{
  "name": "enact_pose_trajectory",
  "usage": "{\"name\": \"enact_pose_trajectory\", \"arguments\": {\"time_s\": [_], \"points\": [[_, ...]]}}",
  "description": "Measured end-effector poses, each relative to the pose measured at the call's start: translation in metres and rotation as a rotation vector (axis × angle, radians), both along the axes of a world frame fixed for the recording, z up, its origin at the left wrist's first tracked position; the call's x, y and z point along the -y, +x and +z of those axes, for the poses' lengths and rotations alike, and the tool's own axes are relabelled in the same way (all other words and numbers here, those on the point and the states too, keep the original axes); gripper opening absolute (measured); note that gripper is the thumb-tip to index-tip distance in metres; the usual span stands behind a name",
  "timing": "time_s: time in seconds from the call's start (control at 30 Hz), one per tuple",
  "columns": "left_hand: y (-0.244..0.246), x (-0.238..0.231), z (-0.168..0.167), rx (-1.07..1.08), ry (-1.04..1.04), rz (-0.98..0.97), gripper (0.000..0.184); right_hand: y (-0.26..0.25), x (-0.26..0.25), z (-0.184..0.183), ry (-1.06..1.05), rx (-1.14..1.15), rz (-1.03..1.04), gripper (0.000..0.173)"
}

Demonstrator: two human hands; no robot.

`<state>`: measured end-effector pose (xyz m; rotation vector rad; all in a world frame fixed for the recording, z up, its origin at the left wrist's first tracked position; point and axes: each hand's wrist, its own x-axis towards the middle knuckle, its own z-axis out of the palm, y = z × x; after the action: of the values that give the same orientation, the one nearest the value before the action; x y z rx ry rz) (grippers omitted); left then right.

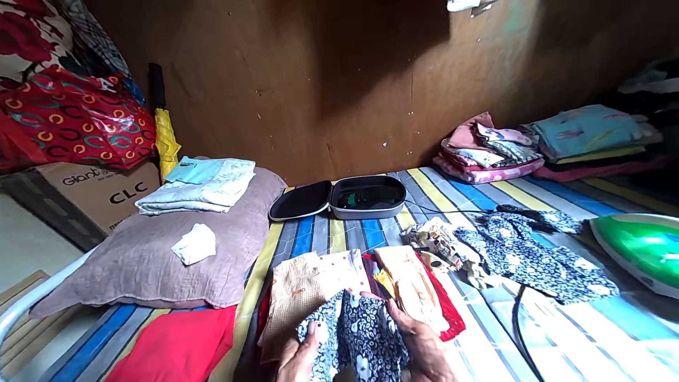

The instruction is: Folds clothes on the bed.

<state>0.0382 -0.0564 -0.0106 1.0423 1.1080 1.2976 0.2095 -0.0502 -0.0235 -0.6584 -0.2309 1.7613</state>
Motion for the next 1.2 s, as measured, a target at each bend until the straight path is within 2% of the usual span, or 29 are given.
{"name": "enact_pose_trajectory", "arguments": {"time_s": [0.07, 0.17, 0.23, 0.3, 0.37, 0.4, 0.43, 0.47, 0.5, 0.57, 0.6, 0.63, 0.7, 0.77, 0.8, 0.87, 0.9, 0.97, 1.07, 1.13, 1.2], "points": [[0.011, 0.006, 0.001, -0.072, 0.026, -0.015, 0.024, -0.012, 0.006, 0.007, 0.051, 0.105, -0.039, 0.047], [0.025, 0.010, -0.001, -0.090, 0.048, -0.028, 0.029, -0.030, 0.016, 0.007, 0.246, 0.329, -0.096, 0.045], [0.033, 0.011, -0.005, -0.064, 0.080, -0.022, 0.031, -0.038, 0.022, 0.005, 0.357, 0.492, -0.114, 0.050], [0.038, 0.013, -0.009, -0.076, 0.173, -0.049, 0.038, -0.044, 0.025, 0.000, 0.486, 0.542, -0.125, 0.061], [0.037, 0.011, -0.019, -0.165, 0.366, -0.132, 0.061, -0.050, 0.026, -0.005, 0.573, 0.473, -0.151, 0.080], [0.036, 0.005, -0.027, -0.212, 0.458, -0.181, 0.079, -0.052, 0.028, -0.005, 0.604, 0.437, -0.151, 0.087], [0.035, -0.001, -0.034, -0.194, 0.513, -0.212, 0.094, -0.053, 0.030, -0.005, 0.636, 0.442, -0.139, 0.088], [0.036, -0.002, -0.037, -0.128, 0.522, -0.198, 0.098, -0.054, 0.033, -0.003, 0.688, 0.500, -0.121, 0.089], [0.038, 0.003, -0.032, -0.039, 0.478, -0.142, 0.088, -0.053, 0.036, -0.003, 0.761, 0.637, -0.116, 0.092], [0.038, 0.016, -0.009, 0.125, 0.321, -0.051, 0.048, -0.053, 0.041, 0.000, 0.885, 1.102, -0.155, 0.083], [0.034, 0.019, -0.003, 0.189, 0.306, -0.048, 0.039, -0.052, 0.043, 0.004, 0.934, 1.277, -0.135, 0.083], [0.032, 0.019, 0.004, 0.242, 0.271, -0.010, 0.034, -0.053, 0.045, 0.005, 0.969, 1.407, -0.118, 0.088], [0.033, 0.017, 0.017, 0.389, 0.164, 0.056, 0.036, -0.055, 0.044, -0.002, 1.030, 1.539, -0.066, 0.094], [0.031, 0.011, 0.021, 0.557, 0.068, 0.103, 0.036, -0.048, 0.046, -0.002, 1.097, 1.501, 0.000, 0.082], [0.028, 0.007, 0.020, 0.634, 0.043, 0.102, 0.037, -0.042, 0.047, -0.002, 1.115, 1.395, -0.049, 0.066], [0.016, -0.001, 0.012, 0.800, 0.051, 0.045, 0.043, -0.032, 0.044, -0.009, 1.029, 1.035, -0.350, 0.033], [0.011, -0.003, 0.011, 0.895, 0.056, -0.003, 0.046, -0.026, 0.041, -0.010, 0.904, 0.868, -0.473, 0.025], [0.010, -0.003, 0.011, 1.005, 0.055, -0.056, 0.048, -0.018, 0.033, -0.011, 0.616, 0.636, -0.517, 0.024], [0.028, 0.004, 0.011, 1.013, 0.060, -0.059, 0.047, -0.028, 0.024, -0.025, 0.440, 0.383, -0.260, 0.040], [0.037, 0.005, -0.001, 0.976, 0.091, -0.029, 0.036, -0.043, 0.027, -0.016, 0.284, 0.236, -0.263, 0.016], [0.032, 0.004, -0.014, 0.809, 0.156, -0.052, 0.031, -0.048, 0.027, -0.003, 0.174, 0.298, -0.337, 0.023]]}}
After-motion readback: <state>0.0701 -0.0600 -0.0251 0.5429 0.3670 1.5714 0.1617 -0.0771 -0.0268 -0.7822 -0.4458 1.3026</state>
